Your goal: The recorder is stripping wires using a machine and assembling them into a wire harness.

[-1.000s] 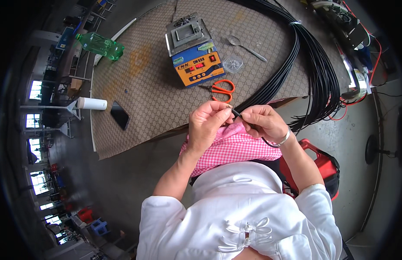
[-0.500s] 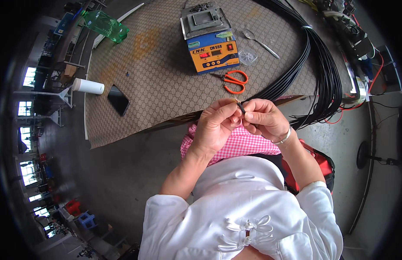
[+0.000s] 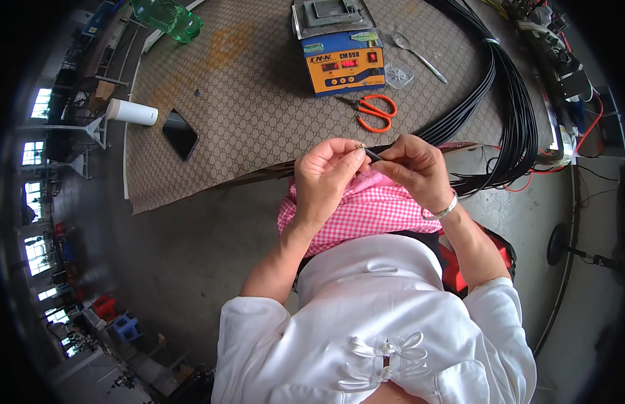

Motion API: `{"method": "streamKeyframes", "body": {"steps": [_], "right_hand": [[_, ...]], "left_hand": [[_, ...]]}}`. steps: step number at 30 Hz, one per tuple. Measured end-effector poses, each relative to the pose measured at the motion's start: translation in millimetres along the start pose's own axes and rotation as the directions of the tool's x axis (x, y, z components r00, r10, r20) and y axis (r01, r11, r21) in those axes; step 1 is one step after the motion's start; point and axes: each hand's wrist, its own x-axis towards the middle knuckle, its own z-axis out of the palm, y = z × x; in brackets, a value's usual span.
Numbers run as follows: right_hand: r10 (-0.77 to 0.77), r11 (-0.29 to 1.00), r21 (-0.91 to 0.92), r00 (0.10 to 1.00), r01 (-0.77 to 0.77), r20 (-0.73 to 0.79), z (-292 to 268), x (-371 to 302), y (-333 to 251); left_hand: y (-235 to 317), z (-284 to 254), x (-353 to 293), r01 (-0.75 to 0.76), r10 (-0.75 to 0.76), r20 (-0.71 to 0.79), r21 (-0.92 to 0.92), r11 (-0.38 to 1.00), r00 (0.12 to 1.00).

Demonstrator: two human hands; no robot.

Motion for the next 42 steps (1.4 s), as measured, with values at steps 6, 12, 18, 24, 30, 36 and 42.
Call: {"method": "streamKeyframes", "body": {"steps": [6, 12, 18, 24, 30, 36, 42], "right_hand": [[0.070, 0.988, 0.146, 0.994, -0.057, -0.084, 7.0, -1.9, 1.0], [0.285, 0.845, 0.473, 0.959, -0.251, 0.001, 4.2, -2.7, 2.0], [0.371, 0.701, 0.628, 0.925, -0.337, 0.083, 4.6, -0.7, 3.0], [0.365, 0.733, 0.586, 0.927, -0.345, 0.089, 3.4, 0.1, 3.5], [0.365, 0.725, 0.580, 0.921, -0.373, 0.136, 3.0, 0.4, 4.1], [0.357, 0.718, 0.571, 0.915, -0.398, 0.189, 2.6, -0.3, 6.4], [0.366, 0.723, 0.562, 0.913, -0.401, 0.182, 2.8, 0.5, 5.7]], "left_hand": [[-6.6, 7.3, 1.2, 0.058, -0.067, -0.045, -0.185, 0.981, 0.997], [-14.6, 11.8, 6.1, 0.112, -0.107, 0.034, -0.387, 0.915, 0.994], [-17.0, 11.8, 8.7, 0.221, -0.188, 0.118, -0.494, 0.841, 0.975], [-14.6, 5.4, 12.6, 0.300, -0.266, 0.140, -0.505, 0.809, 0.954], [-11.3, -1.4, 15.7, 0.381, -0.338, 0.178, -0.519, 0.765, 0.924], [-5.1, -9.6, 16.8, 0.477, -0.414, 0.243, -0.530, 0.701, 0.877], [-7.0, -10.0, 14.0, 0.451, -0.408, 0.204, -0.530, 0.719, 0.890]]}}
